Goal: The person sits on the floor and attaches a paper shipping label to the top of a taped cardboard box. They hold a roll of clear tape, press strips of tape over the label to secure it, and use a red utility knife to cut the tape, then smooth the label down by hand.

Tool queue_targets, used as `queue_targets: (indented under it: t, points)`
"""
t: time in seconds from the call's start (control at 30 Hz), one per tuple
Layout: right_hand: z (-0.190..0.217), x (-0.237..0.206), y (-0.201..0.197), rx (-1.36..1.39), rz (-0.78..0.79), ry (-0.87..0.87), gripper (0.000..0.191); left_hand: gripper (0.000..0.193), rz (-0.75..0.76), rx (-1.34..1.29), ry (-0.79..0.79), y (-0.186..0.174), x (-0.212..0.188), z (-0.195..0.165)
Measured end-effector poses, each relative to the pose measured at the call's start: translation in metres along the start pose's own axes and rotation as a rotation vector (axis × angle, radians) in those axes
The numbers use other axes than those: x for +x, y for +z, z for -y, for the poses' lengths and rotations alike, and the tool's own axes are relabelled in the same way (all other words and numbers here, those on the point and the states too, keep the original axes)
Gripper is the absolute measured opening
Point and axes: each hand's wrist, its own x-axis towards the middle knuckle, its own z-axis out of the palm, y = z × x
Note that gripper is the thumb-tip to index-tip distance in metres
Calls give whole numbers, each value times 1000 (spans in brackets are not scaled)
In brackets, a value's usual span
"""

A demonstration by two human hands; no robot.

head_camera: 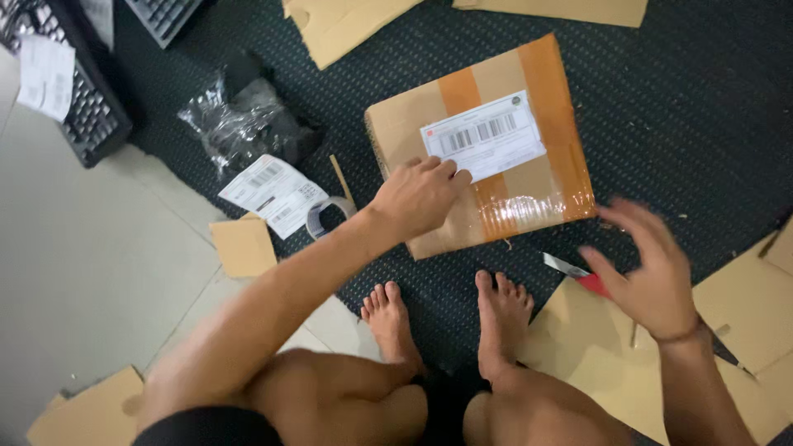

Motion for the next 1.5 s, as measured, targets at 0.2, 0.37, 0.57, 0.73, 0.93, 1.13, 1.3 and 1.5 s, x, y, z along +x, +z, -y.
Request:
queue_targets:
  t: [0.2, 0.37, 0.57, 0.73, 0.93, 1.13, 1.3, 1.5]
  points:
    - [111, 115, 35, -315, 77, -703, 38, 47, -121, -312, -318, 11, -25, -3]
    - [112, 148, 58, -552, 207, -722, 15, 116, -272, -173, -445, 31, -45, -17]
    - [99, 159, 46, -447, 145, -706, 6, 122, -291, -147, -586, 56, -40, -26]
    - [99, 174, 37, -495, 153, -694, 6, 122, -297, -111, -578, 60, -41, -25]
    - [99, 202, 25, -495, 117, -673, 17, 122, -269, -100, -584, 61, -39, -24]
    - [98, 255, 20, -431, 93, -663, 26, 123, -309, -78, -559, 66, -39, -23]
    - [100, 293, 27, -423, 77, -655, 30, 124, -264, -112, -585, 64, -35, -22]
    - [100, 278, 12, -332, 134, -527, 35, 127, -304, -96, -587, 64, -34, -22]
